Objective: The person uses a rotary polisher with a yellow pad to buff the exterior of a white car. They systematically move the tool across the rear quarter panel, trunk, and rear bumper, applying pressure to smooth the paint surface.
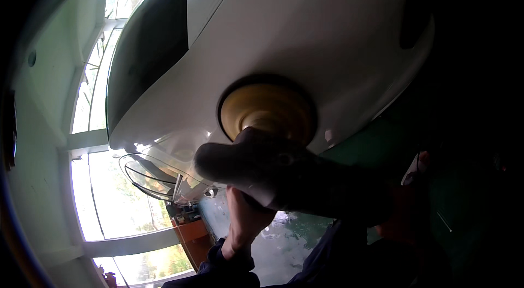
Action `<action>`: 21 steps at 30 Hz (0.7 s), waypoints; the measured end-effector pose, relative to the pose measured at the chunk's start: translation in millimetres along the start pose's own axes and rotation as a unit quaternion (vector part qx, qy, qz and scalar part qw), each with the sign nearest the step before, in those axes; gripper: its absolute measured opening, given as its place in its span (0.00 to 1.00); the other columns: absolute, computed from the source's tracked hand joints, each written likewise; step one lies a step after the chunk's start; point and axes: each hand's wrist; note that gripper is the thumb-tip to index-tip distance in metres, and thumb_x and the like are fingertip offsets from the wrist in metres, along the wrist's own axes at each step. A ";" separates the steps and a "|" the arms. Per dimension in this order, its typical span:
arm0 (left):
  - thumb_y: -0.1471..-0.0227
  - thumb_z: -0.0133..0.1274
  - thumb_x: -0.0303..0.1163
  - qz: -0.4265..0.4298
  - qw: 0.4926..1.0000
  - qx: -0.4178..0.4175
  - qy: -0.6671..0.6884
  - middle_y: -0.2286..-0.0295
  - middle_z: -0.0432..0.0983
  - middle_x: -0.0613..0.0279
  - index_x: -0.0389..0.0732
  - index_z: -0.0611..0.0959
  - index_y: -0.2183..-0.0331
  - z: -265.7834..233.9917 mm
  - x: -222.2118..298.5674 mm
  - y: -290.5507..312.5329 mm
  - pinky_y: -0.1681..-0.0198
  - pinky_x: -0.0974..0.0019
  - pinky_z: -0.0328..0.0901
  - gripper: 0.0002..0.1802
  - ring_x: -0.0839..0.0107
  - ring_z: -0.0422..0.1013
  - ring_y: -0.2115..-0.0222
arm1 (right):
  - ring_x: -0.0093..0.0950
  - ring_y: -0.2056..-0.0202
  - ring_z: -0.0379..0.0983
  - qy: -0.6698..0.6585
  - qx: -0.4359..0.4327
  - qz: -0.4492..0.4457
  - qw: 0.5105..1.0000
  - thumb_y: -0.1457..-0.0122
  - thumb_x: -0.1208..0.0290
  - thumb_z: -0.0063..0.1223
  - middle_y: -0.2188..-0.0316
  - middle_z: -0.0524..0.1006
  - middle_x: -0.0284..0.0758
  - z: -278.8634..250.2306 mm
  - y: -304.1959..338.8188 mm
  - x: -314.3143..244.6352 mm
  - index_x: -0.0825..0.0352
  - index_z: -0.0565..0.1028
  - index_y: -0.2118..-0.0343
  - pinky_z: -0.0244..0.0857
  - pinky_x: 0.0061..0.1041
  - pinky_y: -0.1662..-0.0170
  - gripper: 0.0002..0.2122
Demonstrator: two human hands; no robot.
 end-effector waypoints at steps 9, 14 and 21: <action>0.63 0.70 0.29 -0.044 0.994 0.073 -0.064 0.76 0.83 0.51 0.32 0.84 0.70 -22.7 -27.2 27.7 0.66 0.65 0.74 0.16 0.61 0.82 0.72 | 0.43 0.66 0.80 0.024 -0.042 -0.035 0.998 0.54 0.68 0.62 0.69 0.81 0.41 0.5 -12.5 -51.7 0.66 0.77 0.63 0.73 0.39 0.64 0.15; 0.62 0.70 0.30 -0.100 0.973 0.206 0.027 0.69 0.85 0.55 0.34 0.86 0.66 -64.7 -151.9 96.2 0.60 0.64 0.73 0.18 0.67 0.81 0.67 | 0.45 0.68 0.81 0.032 -0.206 -0.001 0.978 0.54 0.66 0.63 0.69 0.81 0.46 85.4 -50.3 -124.9 0.72 0.74 0.58 0.76 0.42 0.63 0.21; 0.62 0.70 0.25 -0.188 0.936 0.296 -0.012 0.57 0.80 0.57 0.33 0.78 0.53 -111.4 -347.1 266.3 0.52 0.62 0.70 0.31 0.71 0.75 0.56 | 0.45 0.73 0.81 0.034 -0.227 -0.177 0.957 0.55 0.69 0.61 0.74 0.80 0.46 234.1 -96.8 -175.5 0.71 0.71 0.65 0.75 0.41 0.69 0.16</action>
Point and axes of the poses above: each hand's wrist, its own y-axis away from the middle knuckle, its own z-axis out of the palm, x = y × z
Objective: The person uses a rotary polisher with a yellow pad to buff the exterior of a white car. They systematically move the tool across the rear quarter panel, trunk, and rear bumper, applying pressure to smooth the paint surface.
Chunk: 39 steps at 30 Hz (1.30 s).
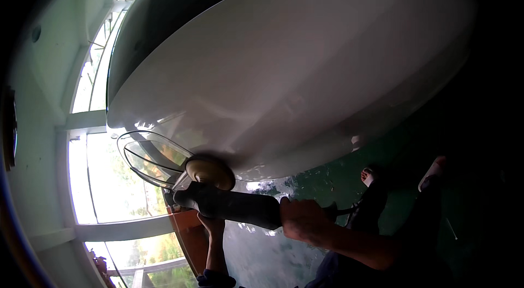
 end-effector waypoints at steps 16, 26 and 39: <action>0.65 0.71 0.29 0.198 0.976 -0.086 0.022 0.73 0.84 0.54 0.36 0.86 0.69 83.8 246.8 -90.5 0.63 0.63 0.74 0.16 0.62 0.82 0.71 | 0.46 0.67 0.77 0.041 0.251 0.021 0.967 0.61 0.74 0.63 0.70 0.77 0.41 -73.8 67.9 41.5 0.64 0.76 0.64 0.73 0.40 0.64 0.17; 0.67 0.71 0.31 0.148 0.983 -0.105 -0.024 0.73 0.83 0.52 0.39 0.86 0.71 66.5 215.6 -85.1 0.63 0.59 0.74 0.16 0.54 0.81 0.69 | 0.45 0.61 0.78 0.054 0.212 0.046 0.975 0.57 0.70 0.63 0.64 0.80 0.40 -63.0 59.5 19.2 0.63 0.75 0.56 0.74 0.38 0.59 0.21; 0.68 0.73 0.33 0.212 0.966 -0.137 -0.055 0.73 0.83 0.55 0.39 0.86 0.68 50.2 265.0 -119.5 0.62 0.59 0.74 0.19 0.57 0.81 0.70 | 0.40 0.59 0.79 0.019 0.201 0.027 0.979 0.56 0.67 0.64 0.61 0.80 0.38 -39.6 45.1 32.9 0.64 0.76 0.56 0.73 0.38 0.56 0.21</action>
Point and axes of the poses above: each hand's wrist, its own y-axis away from the middle knuckle, its own z-axis out of the palm, x = y × z
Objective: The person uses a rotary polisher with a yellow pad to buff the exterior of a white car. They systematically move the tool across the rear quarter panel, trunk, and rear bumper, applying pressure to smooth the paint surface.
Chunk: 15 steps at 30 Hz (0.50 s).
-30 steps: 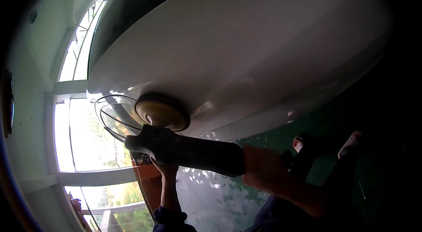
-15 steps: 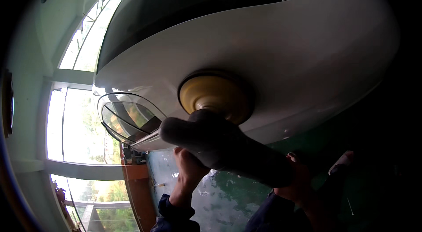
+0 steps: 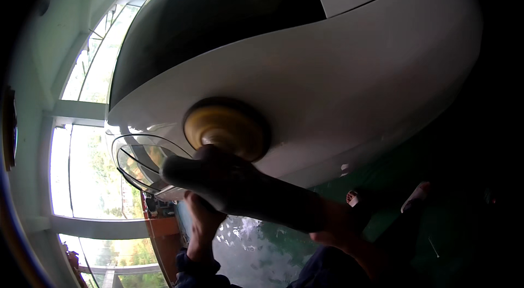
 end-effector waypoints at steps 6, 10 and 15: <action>0.63 0.72 0.35 -0.036 0.997 -0.067 -0.008 0.76 0.81 0.55 0.40 0.83 0.72 19.4 67.0 -31.8 0.72 0.57 0.72 0.16 0.55 0.79 0.75 | 0.44 0.65 0.80 -0.146 0.062 0.070 0.985 0.57 0.68 0.63 0.66 0.81 0.41 -83.0 25.8 -6.2 0.63 0.77 0.57 0.75 0.37 0.59 0.20; 0.65 0.72 0.35 -0.044 0.998 0.048 -0.013 0.77 0.81 0.54 0.39 0.84 0.76 -3.4 14.5 -14.5 0.70 0.56 0.73 0.15 0.53 0.80 0.75 | 0.44 0.64 0.80 -0.037 0.009 0.060 0.997 0.56 0.66 0.63 0.67 0.81 0.42 -71.6 -7.4 -37.2 0.64 0.76 0.58 0.75 0.38 0.61 0.20; 0.62 0.71 0.34 -0.022 0.991 0.135 0.007 0.68 0.85 0.53 0.35 0.86 0.66 -56.2 -85.2 -2.4 0.57 0.59 0.73 0.19 0.59 0.82 0.64 | 0.45 0.66 0.81 0.025 -0.124 0.012 0.992 0.52 0.68 0.60 0.71 0.79 0.46 -56.2 -70.9 -121.5 0.71 0.72 0.61 0.75 0.42 0.61 0.17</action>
Point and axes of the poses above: each hand's wrist, its own y-axis away from the middle knuckle, its own z-axis out of the palm, x = y × z
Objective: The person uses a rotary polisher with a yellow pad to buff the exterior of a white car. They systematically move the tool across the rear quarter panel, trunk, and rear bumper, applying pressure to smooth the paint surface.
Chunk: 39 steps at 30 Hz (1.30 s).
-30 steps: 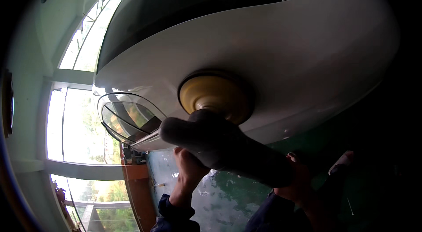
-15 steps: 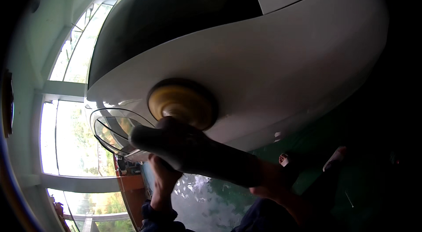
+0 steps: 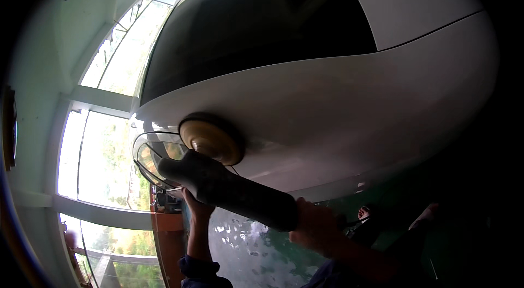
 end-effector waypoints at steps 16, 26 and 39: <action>0.60 0.67 0.29 -0.013 0.990 -0.114 -0.079 0.76 0.82 0.47 0.33 0.85 0.73 -31.0 72.1 -85.1 0.65 0.58 0.73 0.11 0.53 0.81 0.69 | 0.53 0.61 0.78 -0.078 -0.034 0.004 0.996 0.46 0.69 0.56 0.65 0.78 0.54 -45.5 17.4 -29.6 0.77 0.70 0.59 0.72 0.45 0.55 0.17; 0.59 0.68 0.38 -0.001 0.972 -0.207 -0.109 0.81 0.79 0.49 0.37 0.82 0.77 85.1 212.3 -62.7 0.71 0.54 0.73 0.14 0.51 0.79 0.77 | 0.39 0.62 0.79 -0.239 0.153 0.022 0.959 0.45 0.71 0.60 0.64 0.80 0.45 -56.1 120.7 106.1 0.68 0.78 0.60 0.72 0.35 0.59 0.11; 0.57 0.66 0.39 -0.055 0.947 -0.295 -0.114 0.80 0.79 0.45 0.38 0.83 0.74 185.7 345.9 -24.5 0.69 0.51 0.72 0.15 0.45 0.78 0.75 | 0.33 0.59 0.78 -0.215 0.100 0.159 0.958 0.45 0.64 0.60 0.63 0.81 0.38 -70.5 264.0 250.5 0.61 0.79 0.60 0.70 0.27 0.55 0.11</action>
Point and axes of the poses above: each hand's wrist, its own y-axis away from the middle knuckle, its own z-axis out of the palm, x = y × z
